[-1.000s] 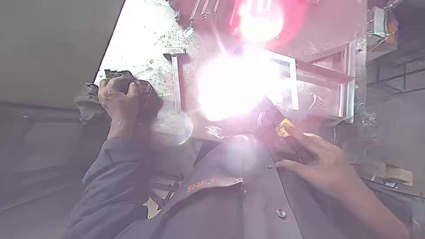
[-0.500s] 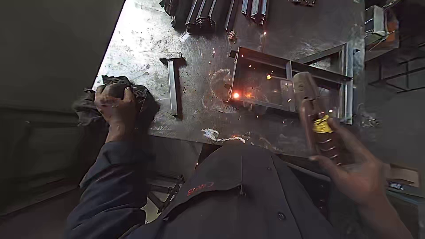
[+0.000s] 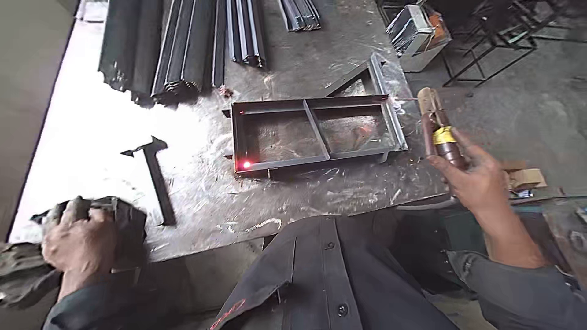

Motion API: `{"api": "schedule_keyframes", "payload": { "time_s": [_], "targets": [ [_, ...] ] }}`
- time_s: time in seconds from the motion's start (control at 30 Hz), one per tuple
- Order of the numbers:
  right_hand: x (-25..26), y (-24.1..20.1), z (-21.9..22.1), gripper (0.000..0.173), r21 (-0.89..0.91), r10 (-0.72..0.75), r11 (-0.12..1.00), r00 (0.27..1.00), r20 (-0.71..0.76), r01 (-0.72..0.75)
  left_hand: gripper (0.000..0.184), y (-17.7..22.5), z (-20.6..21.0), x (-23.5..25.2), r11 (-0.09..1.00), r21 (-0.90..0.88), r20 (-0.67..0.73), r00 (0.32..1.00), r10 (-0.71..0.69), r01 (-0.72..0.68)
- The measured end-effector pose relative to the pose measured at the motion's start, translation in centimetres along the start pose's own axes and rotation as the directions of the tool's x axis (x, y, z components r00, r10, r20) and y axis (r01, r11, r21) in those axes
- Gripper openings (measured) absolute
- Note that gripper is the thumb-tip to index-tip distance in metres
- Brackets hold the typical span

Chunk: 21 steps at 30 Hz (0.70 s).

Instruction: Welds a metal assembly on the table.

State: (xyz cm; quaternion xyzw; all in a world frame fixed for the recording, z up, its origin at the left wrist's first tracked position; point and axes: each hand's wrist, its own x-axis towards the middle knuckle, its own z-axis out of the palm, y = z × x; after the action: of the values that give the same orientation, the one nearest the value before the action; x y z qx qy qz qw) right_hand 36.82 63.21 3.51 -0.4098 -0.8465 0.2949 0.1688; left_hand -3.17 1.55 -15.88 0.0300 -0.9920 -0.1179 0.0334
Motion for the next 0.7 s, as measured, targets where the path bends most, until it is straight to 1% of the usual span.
{"api": "schedule_keyframes", "payload": {
  "time_s": [0.07,0.13,0.23,0.37,0.47,0.57,0.7],
  "targets": [
    [1.0,0.6,0.5,0.078,-0.028,-0.001,1.0,1.0,0.017,0.001,0.051,0.7,0.3,-0.7,0.998,0.012,-0.026,0.998,-0.057,0.057],
    [1.8,1.1,1.0,0.081,-0.096,0.006,0.995,0.999,0.037,-0.003,0.049,1.3,0.2,-1.1,0.994,0.01,-0.049,0.993,-0.108,0.109],
    [2.7,1.7,1.8,0.086,-0.169,-0.014,0.985,0.999,0.033,0.019,0.049,1.6,0.1,-1.1,0.991,0.03,-0.061,0.99,-0.126,0.128],
    [3.8,2.4,2.6,0.088,-0.167,-0.024,0.986,1.0,0.015,0.026,0.048,2.9,-0.6,-1.4,0.987,0.015,-0.065,0.985,-0.159,0.16],
    [4.2,2.6,2.8,0.088,-0.165,-0.023,0.986,0.999,0.026,0.027,0.048,3.2,-0.8,-1.6,0.989,0.025,-0.088,0.986,-0.145,0.148],
    [4.4,2.9,2.9,0.088,-0.166,-0.018,0.986,0.999,0.035,0.023,0.048,3.8,-1.2,-1.7,0.99,0.029,-0.071,0.988,-0.134,0.136],
    [4.2,3.1,3.0,0.088,-0.149,-0.021,0.989,0.999,0.041,0.027,0.047,3.0,-0.7,-1.2,0.991,0.048,-0.08,0.989,-0.124,0.128]
  ]
}}
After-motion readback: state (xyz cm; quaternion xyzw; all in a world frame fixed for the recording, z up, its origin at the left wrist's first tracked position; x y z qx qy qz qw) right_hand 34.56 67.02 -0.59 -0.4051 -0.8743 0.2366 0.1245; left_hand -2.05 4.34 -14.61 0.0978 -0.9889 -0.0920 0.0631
